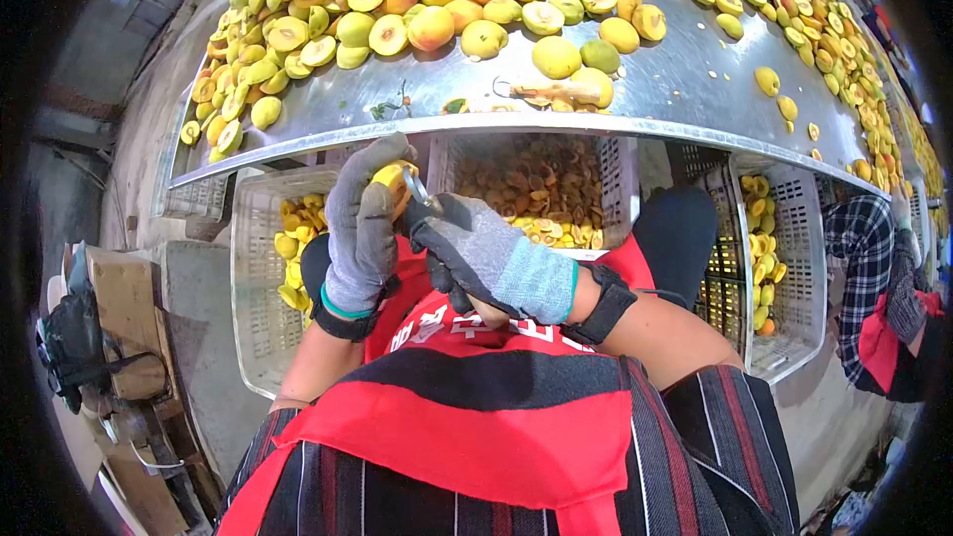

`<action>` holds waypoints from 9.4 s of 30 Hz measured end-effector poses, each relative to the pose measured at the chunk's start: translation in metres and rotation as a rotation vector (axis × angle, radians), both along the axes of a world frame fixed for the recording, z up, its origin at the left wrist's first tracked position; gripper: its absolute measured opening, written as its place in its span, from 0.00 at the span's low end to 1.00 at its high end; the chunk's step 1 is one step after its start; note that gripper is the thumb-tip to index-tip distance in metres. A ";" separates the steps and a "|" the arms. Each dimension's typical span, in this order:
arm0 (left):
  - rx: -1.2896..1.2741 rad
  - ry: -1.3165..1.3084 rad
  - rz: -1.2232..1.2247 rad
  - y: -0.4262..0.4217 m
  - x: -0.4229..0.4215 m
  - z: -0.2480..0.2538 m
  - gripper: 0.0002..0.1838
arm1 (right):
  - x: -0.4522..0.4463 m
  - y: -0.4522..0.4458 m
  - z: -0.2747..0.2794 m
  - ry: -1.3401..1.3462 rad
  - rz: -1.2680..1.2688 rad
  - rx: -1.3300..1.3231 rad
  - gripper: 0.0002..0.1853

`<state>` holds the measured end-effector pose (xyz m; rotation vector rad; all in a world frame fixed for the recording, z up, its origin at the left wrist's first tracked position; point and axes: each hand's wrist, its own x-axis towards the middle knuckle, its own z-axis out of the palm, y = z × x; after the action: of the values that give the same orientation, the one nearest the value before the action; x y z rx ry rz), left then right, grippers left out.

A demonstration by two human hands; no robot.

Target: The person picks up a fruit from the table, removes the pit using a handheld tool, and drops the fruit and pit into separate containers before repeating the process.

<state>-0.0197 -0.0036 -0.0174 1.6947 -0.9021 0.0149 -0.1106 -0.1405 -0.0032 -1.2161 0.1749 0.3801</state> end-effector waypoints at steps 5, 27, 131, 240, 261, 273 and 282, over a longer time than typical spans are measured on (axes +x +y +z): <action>-0.103 0.398 -0.047 -0.001 -0.004 0.009 0.23 | -0.003 0.002 0.013 -0.064 0.042 -0.227 0.11; -0.393 0.491 -0.069 -0.028 -0.012 0.001 0.21 | -0.001 -0.016 -0.005 0.300 0.331 1.056 0.19; -0.120 0.102 -0.072 -0.020 -0.004 -0.006 0.29 | -0.008 -0.017 0.012 0.050 0.148 0.511 0.15; -0.502 1.112 -0.240 -0.034 -0.028 0.011 0.22 | -0.016 -0.025 -0.001 -0.439 -0.190 -0.873 0.22; -0.194 0.630 0.076 -0.038 -0.029 0.010 0.15 | -0.009 -0.017 0.015 -0.034 0.054 -0.481 0.09; -0.095 0.424 0.128 -0.037 -0.027 0.008 0.14 | 0.001 -0.022 0.021 0.131 0.225 -0.271 0.09; 0.034 0.828 -0.262 -0.016 0.005 0.013 0.17 | -0.003 -0.029 0.008 -0.120 0.295 -0.540 0.12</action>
<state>-0.0147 -0.0200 -0.0040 1.3987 -0.4762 -0.8208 -0.1140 -0.1694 0.0048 -1.8026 -0.0114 0.5344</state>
